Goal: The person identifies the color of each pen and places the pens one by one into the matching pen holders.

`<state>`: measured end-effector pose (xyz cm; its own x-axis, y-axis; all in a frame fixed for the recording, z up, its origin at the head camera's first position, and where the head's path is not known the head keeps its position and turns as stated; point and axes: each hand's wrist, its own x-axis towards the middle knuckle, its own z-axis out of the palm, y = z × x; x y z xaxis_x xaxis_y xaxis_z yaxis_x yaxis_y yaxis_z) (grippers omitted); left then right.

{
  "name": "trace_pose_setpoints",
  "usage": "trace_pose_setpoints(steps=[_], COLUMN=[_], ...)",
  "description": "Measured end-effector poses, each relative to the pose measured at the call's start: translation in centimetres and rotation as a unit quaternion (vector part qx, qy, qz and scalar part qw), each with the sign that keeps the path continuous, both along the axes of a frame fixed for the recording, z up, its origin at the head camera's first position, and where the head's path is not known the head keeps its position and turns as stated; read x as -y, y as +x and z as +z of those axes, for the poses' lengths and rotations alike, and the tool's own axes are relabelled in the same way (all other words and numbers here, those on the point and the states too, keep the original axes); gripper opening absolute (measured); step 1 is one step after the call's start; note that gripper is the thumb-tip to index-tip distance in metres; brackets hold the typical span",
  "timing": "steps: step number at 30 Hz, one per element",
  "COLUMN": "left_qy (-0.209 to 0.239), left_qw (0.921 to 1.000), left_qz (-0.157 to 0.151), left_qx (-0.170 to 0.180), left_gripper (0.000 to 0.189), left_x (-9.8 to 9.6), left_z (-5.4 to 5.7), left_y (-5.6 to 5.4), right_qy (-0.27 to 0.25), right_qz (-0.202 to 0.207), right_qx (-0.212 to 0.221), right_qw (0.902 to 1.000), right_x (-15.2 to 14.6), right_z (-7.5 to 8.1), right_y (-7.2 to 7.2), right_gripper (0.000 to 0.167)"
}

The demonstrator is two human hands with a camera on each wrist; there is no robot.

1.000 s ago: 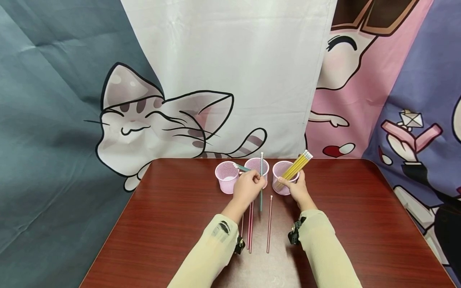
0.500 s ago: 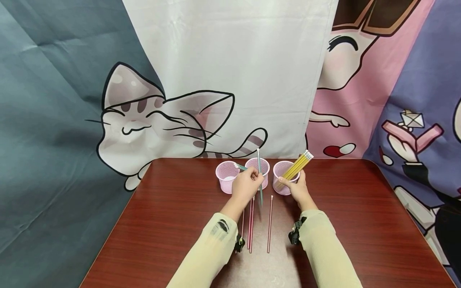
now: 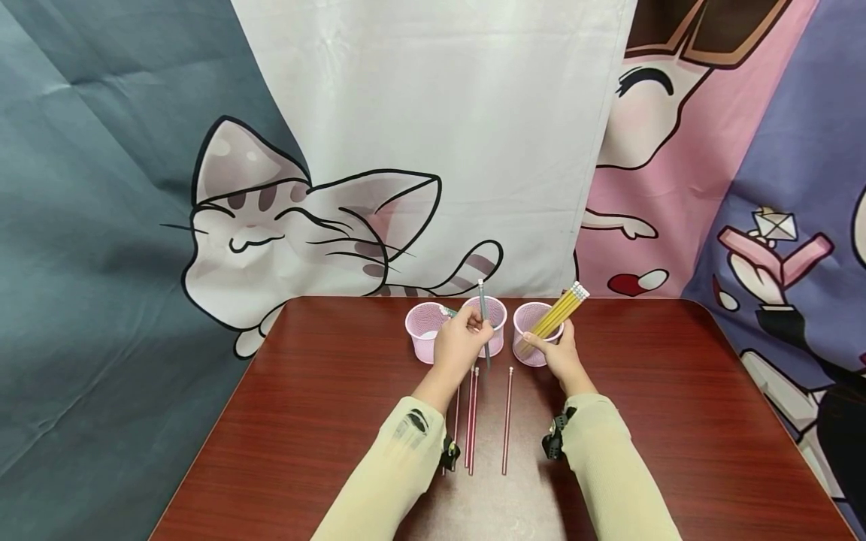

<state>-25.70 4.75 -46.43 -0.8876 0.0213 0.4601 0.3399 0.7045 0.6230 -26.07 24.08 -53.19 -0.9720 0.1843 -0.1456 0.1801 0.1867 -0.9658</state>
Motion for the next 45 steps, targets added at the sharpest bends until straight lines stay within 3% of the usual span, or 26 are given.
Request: trace_pose_setpoints(steps=[8,15,19,24,26,29,33,36,41,45], left_qy=[0.029,0.129,0.204,0.325,0.351,0.368,0.388,0.405,0.414,0.384], left_qw=[0.9996,0.991,0.9764,0.9417,0.9332,0.9275,0.9197,0.9125,0.9083,0.9217], left_qz=[-0.003,-0.031,-0.057,-0.075,-0.07,-0.064,-0.06,-0.058,-0.059,-0.053], left_qx=[0.004,0.022,0.04,0.046,0.035,0.018,0.007,0.0,-0.015,-0.01], left_gripper=[0.013,0.013,0.011,0.011,0.012,0.012,0.011,0.012,0.013,0.011], left_x=[0.3,0.7,1.0,1.4,1.6,2.0,2.2,2.2,2.2,2.3], left_z=[0.0,-0.1,-0.2,-0.3,-0.3,0.4,0.4,-0.6,-1.2,-1.3], left_y=[-0.2,-0.5,-0.8,-1.4,-1.6,-1.2,-1.4,-2.0,-2.2,-2.1], right_qy=[0.001,0.004,0.004,0.005,0.004,0.002,0.001,-0.001,0.001,0.001], right_qz=[0.001,-0.001,-0.001,-0.001,-0.001,-0.001,0.001,0.001,0.0,-0.005], right_qx=[-0.003,-0.006,-0.008,-0.005,-0.004,-0.004,-0.006,-0.007,-0.009,-0.008], right_qw=[1.0,1.0,1.0,1.0,1.0,1.0,1.0,1.0,1.0,1.0], right_x=[0.0,0.0,0.0,0.0,0.0,0.0,0.0,0.1,0.1,0.1], right_z=[0.0,0.0,0.0,0.0,0.0,0.0,0.0,0.0,-0.1,-0.2], right_y=[0.0,0.0,0.0,0.0,0.0,0.0,0.0,0.1,0.2,0.1], right_gripper=[0.082,0.081,0.081,0.083,0.083,0.082,0.082,0.082,0.083,0.084])
